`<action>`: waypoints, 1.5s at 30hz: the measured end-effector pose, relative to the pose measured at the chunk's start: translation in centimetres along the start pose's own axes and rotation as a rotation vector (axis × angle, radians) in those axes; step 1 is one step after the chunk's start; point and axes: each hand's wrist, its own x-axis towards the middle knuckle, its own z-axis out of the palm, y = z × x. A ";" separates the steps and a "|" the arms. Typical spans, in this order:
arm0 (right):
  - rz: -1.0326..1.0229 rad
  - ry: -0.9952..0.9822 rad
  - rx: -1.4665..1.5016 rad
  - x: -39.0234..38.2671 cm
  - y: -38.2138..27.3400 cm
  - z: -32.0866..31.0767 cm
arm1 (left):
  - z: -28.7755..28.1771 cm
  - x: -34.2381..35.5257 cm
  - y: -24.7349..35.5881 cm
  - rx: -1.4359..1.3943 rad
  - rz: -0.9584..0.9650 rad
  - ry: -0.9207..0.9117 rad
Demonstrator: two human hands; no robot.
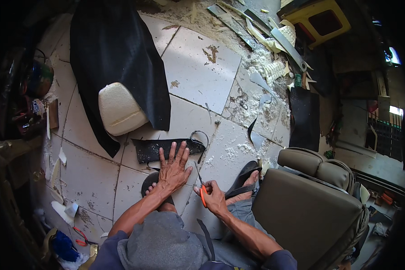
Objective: The person trims a piece of black fabric with scissors and then aligns and folds it over a white foam seat cushion.
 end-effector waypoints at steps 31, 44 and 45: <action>0.145 -0.119 0.267 2.3 -1.8 1.0 | 2.0 2.3 0.6 -0.097 -0.064 0.576; 0.125 -0.102 0.195 3.9 -1.2 2.2 | 0.7 2.4 0.4 -0.017 0.023 0.601; 0.129 -0.107 0.202 3.9 -1.6 2.2 | 0.9 2.4 0.3 -0.037 0.010 0.607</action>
